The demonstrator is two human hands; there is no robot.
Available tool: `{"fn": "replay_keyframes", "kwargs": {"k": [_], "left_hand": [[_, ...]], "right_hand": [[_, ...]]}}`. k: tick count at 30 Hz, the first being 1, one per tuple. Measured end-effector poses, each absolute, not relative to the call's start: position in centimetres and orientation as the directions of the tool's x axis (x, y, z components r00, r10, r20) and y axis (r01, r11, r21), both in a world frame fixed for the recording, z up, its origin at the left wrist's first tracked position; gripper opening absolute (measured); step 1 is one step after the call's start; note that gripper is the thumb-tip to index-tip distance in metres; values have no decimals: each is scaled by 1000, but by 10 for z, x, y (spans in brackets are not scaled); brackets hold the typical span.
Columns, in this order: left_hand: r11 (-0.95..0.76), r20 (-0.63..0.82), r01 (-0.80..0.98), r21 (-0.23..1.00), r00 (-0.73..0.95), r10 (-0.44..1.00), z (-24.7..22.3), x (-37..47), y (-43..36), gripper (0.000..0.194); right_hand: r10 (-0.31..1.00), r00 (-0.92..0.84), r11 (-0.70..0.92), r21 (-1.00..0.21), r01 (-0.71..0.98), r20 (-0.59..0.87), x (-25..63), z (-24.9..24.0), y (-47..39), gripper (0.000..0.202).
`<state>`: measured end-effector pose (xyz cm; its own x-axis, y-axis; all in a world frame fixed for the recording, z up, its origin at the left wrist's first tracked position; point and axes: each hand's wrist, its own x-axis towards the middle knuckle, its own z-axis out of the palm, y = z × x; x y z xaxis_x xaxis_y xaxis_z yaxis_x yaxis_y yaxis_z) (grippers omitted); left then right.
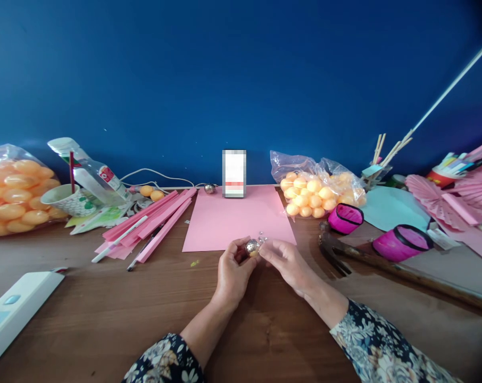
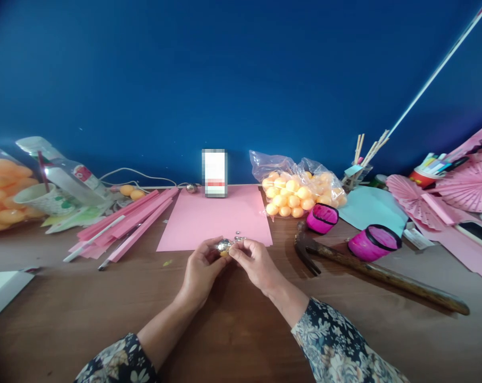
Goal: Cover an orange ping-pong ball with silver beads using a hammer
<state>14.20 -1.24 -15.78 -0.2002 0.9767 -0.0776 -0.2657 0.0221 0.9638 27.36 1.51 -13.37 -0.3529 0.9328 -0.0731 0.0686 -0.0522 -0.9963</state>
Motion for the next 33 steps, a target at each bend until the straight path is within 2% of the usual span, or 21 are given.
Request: {"fn": "replay_keyframes", "kwargs": {"k": [33], "left_hand": [[42,-98,-276,960,-194,976,-155,141,-12,43]], "right_hand": [[930,-359,-58,-996,64,-77,273,-133,15,25]]}}
